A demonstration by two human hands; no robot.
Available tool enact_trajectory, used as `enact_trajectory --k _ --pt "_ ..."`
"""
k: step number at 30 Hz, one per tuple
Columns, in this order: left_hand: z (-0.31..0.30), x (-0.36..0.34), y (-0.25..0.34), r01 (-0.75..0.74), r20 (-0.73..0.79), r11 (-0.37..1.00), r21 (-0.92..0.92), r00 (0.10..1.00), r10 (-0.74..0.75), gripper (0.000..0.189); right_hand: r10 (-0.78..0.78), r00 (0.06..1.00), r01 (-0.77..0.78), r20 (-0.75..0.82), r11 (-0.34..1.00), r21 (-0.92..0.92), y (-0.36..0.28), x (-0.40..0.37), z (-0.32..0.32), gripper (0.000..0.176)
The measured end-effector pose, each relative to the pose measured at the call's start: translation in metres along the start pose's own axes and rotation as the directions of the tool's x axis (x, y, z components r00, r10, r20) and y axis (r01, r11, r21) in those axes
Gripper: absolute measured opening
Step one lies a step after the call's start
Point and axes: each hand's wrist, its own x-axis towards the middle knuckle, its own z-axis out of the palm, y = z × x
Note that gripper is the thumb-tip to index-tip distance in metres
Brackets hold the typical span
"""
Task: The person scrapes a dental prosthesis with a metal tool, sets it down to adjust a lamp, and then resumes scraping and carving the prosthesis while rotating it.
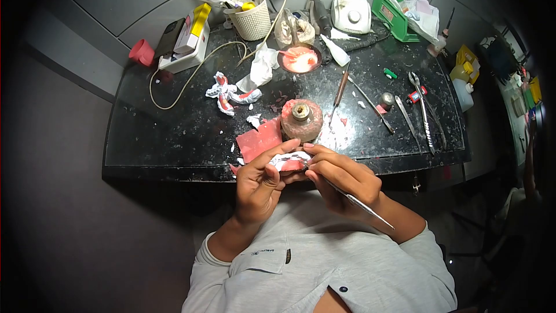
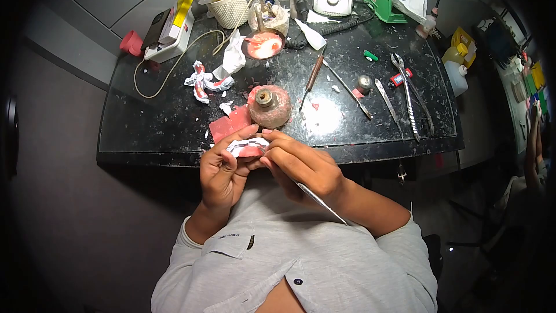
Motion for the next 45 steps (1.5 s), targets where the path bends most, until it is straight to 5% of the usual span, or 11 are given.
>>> enact_trajectory --k 21,35,45 --pt "-0.002 0.0 -0.006 0.026 -0.072 0.998 -0.063 0.997 -0.031 0.056 -0.16 0.987 0.159 -0.012 0.985 -0.061 0.015 -0.013 0.009 0.021" --pt "0.001 0.002 -0.011 0.061 -0.132 0.994 -0.093 0.988 -0.074 0.058 0.132 0.99 -0.135 0.043 0.986 0.095 0.004 -0.007 -0.002 0.007" --pt "-0.003 0.001 -0.012 0.043 -0.103 0.996 -0.082 0.993 -0.051 0.058 0.07 0.997 -0.072 0.035 0.996 0.055 0.009 -0.012 0.004 0.011"
